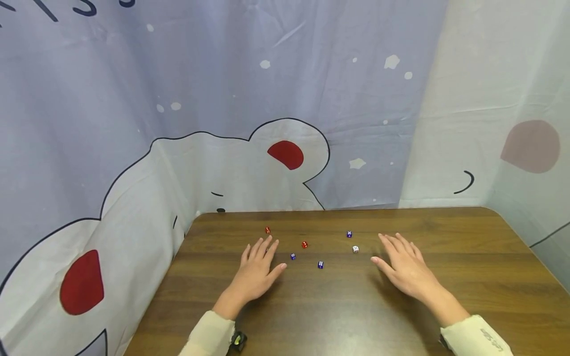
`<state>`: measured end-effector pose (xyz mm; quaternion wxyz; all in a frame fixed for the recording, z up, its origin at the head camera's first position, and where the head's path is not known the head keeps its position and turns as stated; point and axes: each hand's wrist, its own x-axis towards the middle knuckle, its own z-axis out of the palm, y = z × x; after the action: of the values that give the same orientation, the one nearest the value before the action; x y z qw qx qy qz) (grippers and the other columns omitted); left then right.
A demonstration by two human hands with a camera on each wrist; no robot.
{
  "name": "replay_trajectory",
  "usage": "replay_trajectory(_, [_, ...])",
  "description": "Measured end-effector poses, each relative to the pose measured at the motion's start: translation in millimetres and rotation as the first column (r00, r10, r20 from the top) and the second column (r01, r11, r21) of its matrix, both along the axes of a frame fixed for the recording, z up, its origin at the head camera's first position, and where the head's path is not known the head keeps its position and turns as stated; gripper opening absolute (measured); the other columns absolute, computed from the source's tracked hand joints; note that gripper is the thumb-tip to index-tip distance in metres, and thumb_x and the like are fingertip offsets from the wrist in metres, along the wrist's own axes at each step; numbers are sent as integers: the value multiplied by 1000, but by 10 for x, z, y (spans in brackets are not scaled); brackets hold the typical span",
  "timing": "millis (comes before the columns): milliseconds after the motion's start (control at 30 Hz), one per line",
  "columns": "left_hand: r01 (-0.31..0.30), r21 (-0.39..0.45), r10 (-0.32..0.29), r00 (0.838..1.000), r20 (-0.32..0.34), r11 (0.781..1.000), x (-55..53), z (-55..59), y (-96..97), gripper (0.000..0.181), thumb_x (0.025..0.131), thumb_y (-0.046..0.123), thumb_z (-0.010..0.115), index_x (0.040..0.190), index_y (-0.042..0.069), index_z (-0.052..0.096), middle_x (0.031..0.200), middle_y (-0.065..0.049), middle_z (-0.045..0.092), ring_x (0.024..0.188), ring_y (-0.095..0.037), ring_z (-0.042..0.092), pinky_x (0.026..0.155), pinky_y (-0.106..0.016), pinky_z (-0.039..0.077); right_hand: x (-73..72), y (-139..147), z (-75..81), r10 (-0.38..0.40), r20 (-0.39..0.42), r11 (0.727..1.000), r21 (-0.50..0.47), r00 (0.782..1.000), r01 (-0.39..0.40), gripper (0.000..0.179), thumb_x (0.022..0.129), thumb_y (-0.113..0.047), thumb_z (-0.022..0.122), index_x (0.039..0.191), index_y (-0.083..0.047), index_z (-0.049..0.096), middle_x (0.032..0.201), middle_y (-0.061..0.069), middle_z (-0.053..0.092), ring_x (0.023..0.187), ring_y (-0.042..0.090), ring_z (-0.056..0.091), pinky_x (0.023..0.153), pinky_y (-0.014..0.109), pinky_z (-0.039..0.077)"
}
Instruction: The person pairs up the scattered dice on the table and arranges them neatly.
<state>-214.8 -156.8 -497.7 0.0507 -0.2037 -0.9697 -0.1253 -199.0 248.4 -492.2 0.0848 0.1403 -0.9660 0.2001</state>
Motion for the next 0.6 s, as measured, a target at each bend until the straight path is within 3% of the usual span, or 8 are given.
replay_trajectory(600, [52, 32, -52, 999, -3, 998, -27, -45, 231, 69, 105, 56, 40, 158, 12, 34, 165, -12, 27, 151, -38, 22, 116, -66, 15, -18, -64, -21, 18, 6, 1000, -1, 1000, -18, 73, 103, -53, 49, 154, -3, 36, 151, 23, 43, 145, 48, 27, 112, 68, 17])
